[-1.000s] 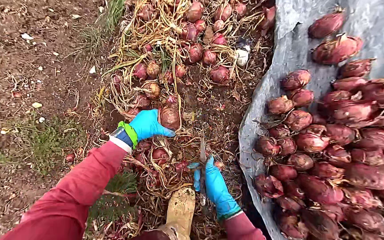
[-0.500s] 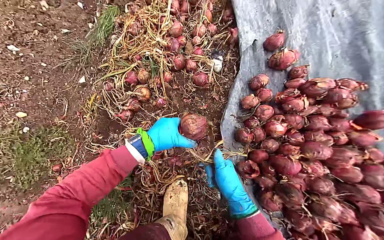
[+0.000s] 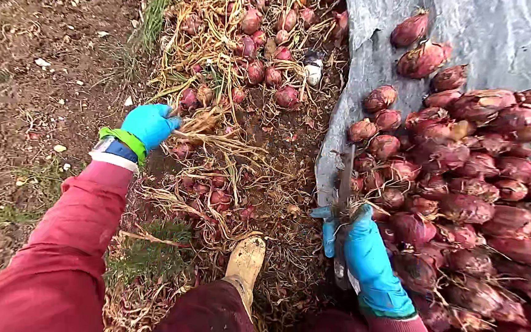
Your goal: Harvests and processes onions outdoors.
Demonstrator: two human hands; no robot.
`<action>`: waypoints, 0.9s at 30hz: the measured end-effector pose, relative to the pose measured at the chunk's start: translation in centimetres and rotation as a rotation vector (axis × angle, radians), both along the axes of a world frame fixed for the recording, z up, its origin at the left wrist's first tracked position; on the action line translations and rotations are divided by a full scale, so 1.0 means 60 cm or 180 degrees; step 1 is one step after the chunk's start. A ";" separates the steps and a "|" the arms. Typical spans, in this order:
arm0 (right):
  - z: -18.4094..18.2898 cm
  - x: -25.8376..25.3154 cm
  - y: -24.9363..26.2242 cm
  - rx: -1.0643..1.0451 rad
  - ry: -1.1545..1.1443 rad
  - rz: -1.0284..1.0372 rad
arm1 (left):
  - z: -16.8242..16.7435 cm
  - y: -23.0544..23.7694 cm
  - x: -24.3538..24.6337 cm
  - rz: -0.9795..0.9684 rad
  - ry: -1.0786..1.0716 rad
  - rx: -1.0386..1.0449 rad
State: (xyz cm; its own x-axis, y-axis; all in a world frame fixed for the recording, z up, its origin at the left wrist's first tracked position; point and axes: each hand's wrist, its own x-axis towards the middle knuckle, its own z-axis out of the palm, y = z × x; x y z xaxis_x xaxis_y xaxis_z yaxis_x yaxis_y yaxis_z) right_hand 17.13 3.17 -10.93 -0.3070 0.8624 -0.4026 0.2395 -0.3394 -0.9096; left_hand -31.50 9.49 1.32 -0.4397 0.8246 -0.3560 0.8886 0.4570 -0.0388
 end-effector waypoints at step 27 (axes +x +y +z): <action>-0.106 -0.079 -0.172 -0.1372 -0.0320 0.0116 | -0.302 -0.124 0.212 0.1128 -0.2023 -0.0007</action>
State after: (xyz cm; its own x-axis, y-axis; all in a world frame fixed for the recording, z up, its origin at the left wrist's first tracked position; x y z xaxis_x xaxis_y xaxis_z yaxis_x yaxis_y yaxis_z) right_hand 12.36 -7.15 -17.30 -0.2750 0.5986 -0.7523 0.3382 -0.6723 -0.6585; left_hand -18.77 2.07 -16.78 -0.3880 0.6699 -0.6330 0.5384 0.7222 0.4342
